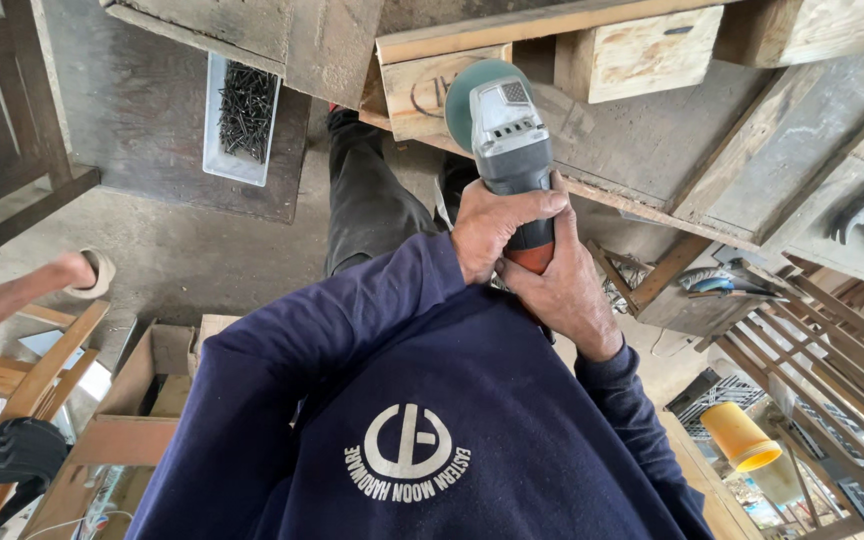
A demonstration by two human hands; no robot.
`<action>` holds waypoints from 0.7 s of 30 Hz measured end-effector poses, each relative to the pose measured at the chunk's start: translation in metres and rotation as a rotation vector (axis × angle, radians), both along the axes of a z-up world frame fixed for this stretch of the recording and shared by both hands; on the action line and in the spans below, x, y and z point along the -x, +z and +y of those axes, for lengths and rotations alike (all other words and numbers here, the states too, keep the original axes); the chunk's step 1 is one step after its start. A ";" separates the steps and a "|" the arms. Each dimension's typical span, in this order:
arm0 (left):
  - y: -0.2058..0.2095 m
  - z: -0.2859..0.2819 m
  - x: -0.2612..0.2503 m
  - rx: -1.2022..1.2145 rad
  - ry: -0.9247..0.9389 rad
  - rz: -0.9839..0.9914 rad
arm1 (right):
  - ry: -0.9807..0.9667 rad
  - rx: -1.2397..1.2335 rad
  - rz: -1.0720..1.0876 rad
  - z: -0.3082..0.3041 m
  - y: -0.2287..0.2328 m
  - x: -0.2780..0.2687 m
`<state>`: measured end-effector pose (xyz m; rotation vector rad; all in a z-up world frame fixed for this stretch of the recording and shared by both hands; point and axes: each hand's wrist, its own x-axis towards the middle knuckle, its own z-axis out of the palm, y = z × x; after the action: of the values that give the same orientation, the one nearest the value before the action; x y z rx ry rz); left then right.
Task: The person uses an angle grinder to smooth the edges and surfaces of a wooden block. They hold the block with one hand and operate the grinder with the other, moving the tool along the wood to remove material and create sparks.
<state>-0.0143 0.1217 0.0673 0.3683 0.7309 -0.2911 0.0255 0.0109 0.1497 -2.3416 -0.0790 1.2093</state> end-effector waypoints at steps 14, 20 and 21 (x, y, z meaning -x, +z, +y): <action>0.001 -0.004 -0.004 -0.018 -0.040 0.035 | -0.008 -0.044 0.039 -0.002 0.004 -0.004; -0.003 -0.008 -0.001 -0.011 -0.005 0.007 | -0.045 0.041 0.025 -0.003 0.001 -0.002; -0.002 -0.007 0.000 -0.005 -0.009 -0.011 | -0.034 0.033 0.023 -0.002 0.000 -0.001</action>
<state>-0.0142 0.1142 0.0658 0.3780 0.7190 -0.2956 0.0269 0.0086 0.1501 -2.3473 -0.0115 1.2296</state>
